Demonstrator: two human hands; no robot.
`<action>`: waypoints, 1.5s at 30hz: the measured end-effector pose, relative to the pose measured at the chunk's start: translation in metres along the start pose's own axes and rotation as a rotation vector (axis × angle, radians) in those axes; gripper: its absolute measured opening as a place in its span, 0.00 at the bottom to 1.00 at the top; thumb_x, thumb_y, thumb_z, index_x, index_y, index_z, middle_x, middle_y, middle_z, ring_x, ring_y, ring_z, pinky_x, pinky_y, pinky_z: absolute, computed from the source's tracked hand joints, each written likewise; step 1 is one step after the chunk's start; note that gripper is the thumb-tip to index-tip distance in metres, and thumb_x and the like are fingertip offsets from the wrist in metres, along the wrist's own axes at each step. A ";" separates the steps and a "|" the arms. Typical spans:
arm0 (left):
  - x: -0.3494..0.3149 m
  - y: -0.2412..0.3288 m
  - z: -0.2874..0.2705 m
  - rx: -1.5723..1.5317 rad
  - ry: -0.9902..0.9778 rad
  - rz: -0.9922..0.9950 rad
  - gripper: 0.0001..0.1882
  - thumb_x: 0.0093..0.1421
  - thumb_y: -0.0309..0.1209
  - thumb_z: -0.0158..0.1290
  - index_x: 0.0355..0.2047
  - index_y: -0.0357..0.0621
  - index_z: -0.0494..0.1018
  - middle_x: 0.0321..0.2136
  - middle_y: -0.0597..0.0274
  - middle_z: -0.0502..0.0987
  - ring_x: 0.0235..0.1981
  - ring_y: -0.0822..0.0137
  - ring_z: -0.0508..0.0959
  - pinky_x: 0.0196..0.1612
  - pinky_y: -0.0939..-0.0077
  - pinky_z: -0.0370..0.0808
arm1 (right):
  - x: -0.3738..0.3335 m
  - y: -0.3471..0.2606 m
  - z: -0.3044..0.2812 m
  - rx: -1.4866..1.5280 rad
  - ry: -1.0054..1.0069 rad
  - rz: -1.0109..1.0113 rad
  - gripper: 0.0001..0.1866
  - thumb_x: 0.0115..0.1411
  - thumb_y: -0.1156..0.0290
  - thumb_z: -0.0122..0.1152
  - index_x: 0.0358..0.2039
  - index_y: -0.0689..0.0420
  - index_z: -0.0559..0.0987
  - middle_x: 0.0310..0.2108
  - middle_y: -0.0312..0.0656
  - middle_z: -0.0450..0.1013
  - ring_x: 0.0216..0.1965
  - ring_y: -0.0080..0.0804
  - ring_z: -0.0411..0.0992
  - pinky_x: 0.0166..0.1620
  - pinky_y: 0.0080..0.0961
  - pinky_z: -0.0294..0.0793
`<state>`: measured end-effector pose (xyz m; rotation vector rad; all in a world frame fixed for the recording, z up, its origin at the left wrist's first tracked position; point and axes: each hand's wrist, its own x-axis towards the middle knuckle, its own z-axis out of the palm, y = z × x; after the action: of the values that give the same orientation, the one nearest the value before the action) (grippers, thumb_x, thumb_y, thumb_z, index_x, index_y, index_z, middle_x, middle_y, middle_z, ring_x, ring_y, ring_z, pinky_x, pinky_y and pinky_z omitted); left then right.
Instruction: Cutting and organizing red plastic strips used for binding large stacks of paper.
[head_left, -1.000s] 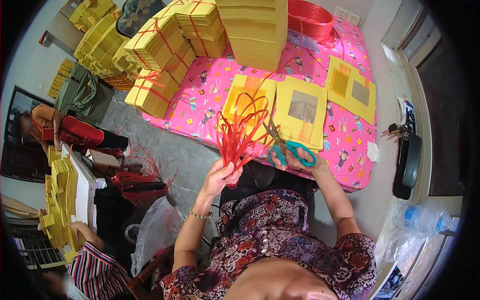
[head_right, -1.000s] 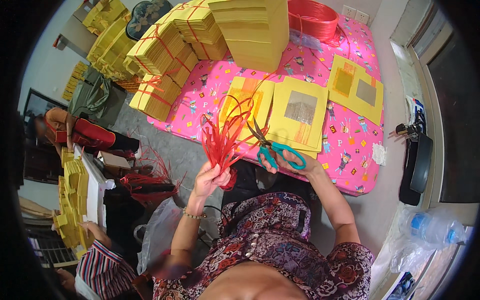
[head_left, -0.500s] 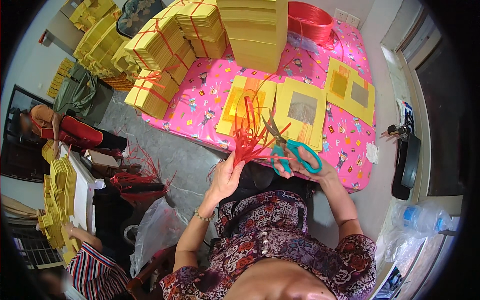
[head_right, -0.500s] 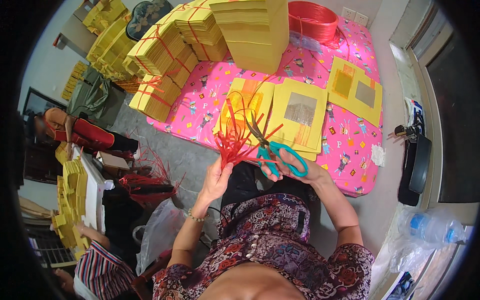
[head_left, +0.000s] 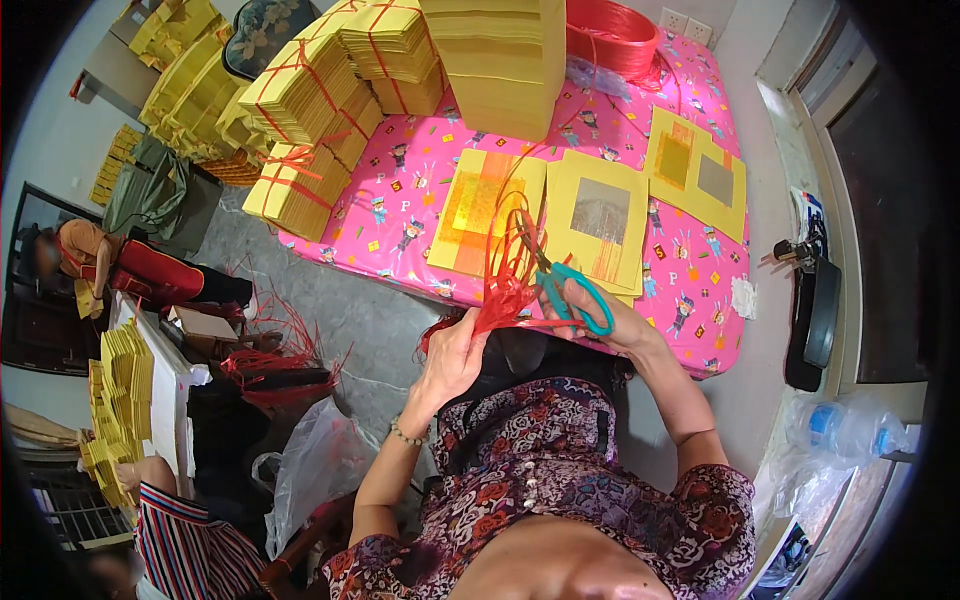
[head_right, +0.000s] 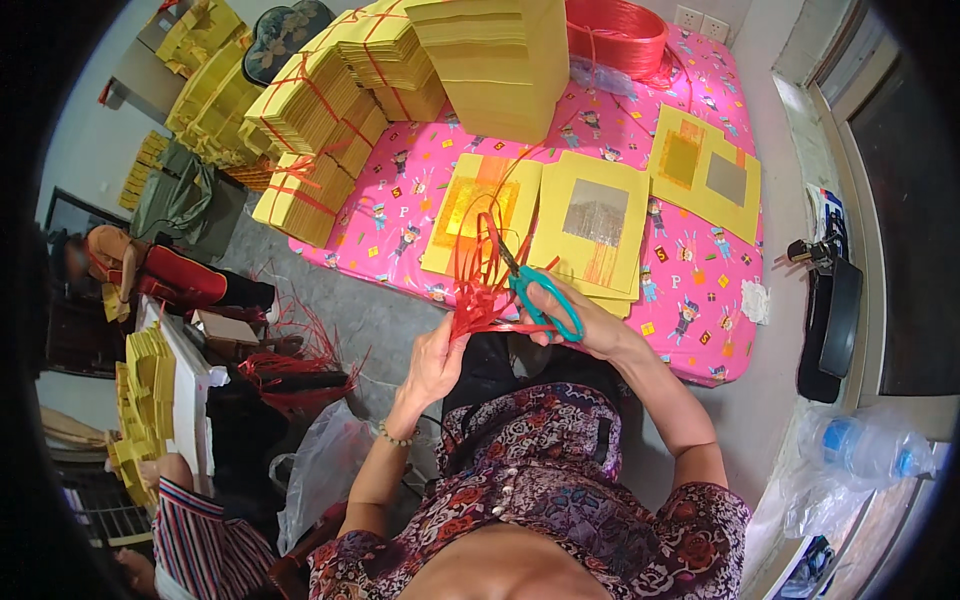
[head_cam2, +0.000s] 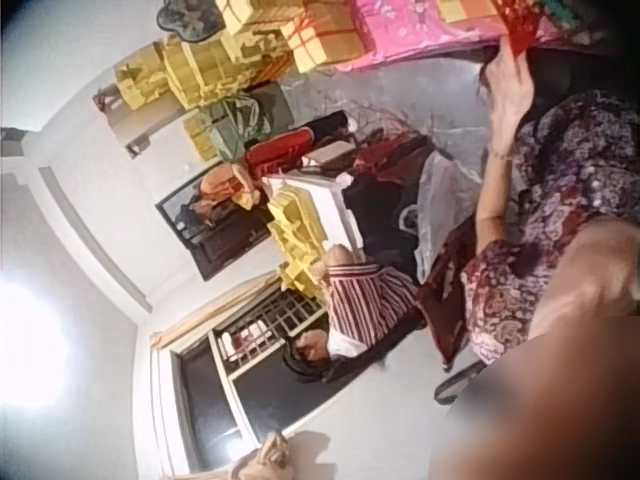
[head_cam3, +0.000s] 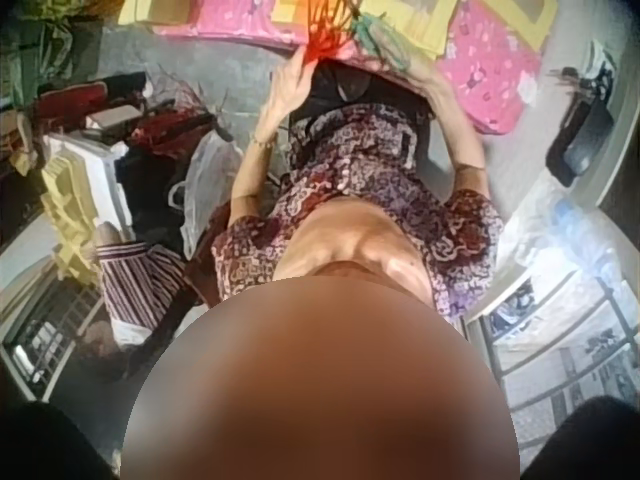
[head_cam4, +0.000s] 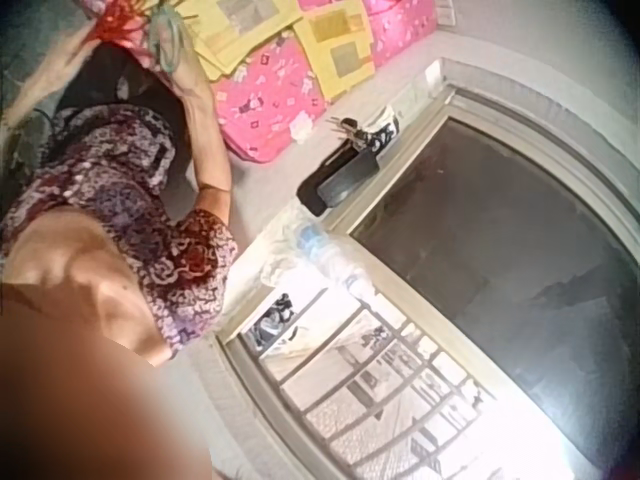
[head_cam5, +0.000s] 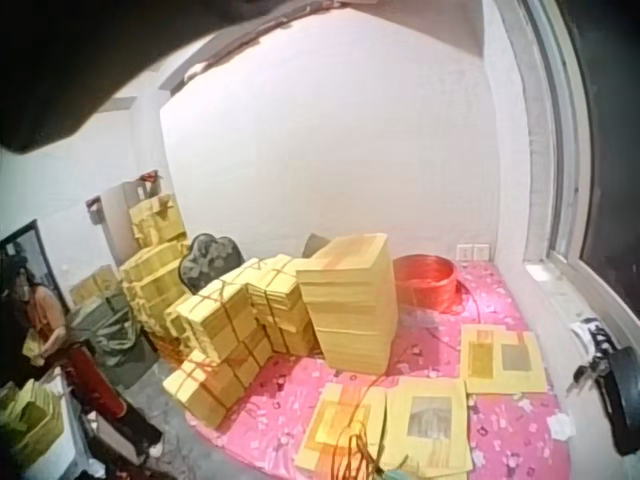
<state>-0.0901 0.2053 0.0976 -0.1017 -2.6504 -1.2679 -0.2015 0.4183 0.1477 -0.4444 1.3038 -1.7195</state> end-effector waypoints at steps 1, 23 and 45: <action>0.001 0.001 -0.001 -0.002 -0.010 -0.025 0.11 0.62 0.30 0.46 0.43 0.37 0.66 0.25 0.43 0.74 0.28 0.43 0.74 0.27 0.57 0.69 | -0.001 -0.003 0.002 -0.006 0.030 -0.001 0.31 0.60 0.39 0.44 0.43 0.57 0.66 0.26 0.34 0.64 0.22 0.18 0.62 0.22 0.12 0.56; -0.001 -0.004 0.004 -0.019 -0.039 0.002 0.11 0.61 0.29 0.46 0.43 0.38 0.67 0.24 0.42 0.73 0.27 0.43 0.74 0.27 0.57 0.69 | 0.013 -0.001 -0.006 0.252 0.124 -0.143 0.28 0.61 0.40 0.43 0.38 0.56 0.67 0.25 0.34 0.66 0.21 0.17 0.62 0.22 0.13 0.56; 0.007 0.002 -0.021 -0.279 -0.304 -0.143 0.20 0.62 0.33 0.45 0.52 0.37 0.65 0.38 0.48 0.77 0.36 0.51 0.77 0.39 0.68 0.71 | 0.013 0.006 -0.042 0.168 -0.349 -0.117 0.40 0.54 0.34 0.48 0.46 0.63 0.67 0.28 0.37 0.66 0.26 0.21 0.63 0.27 0.15 0.62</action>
<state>-0.0933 0.1897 0.1137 -0.1601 -2.7477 -1.7952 -0.2359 0.4314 0.1234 -0.6975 0.8921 -1.7368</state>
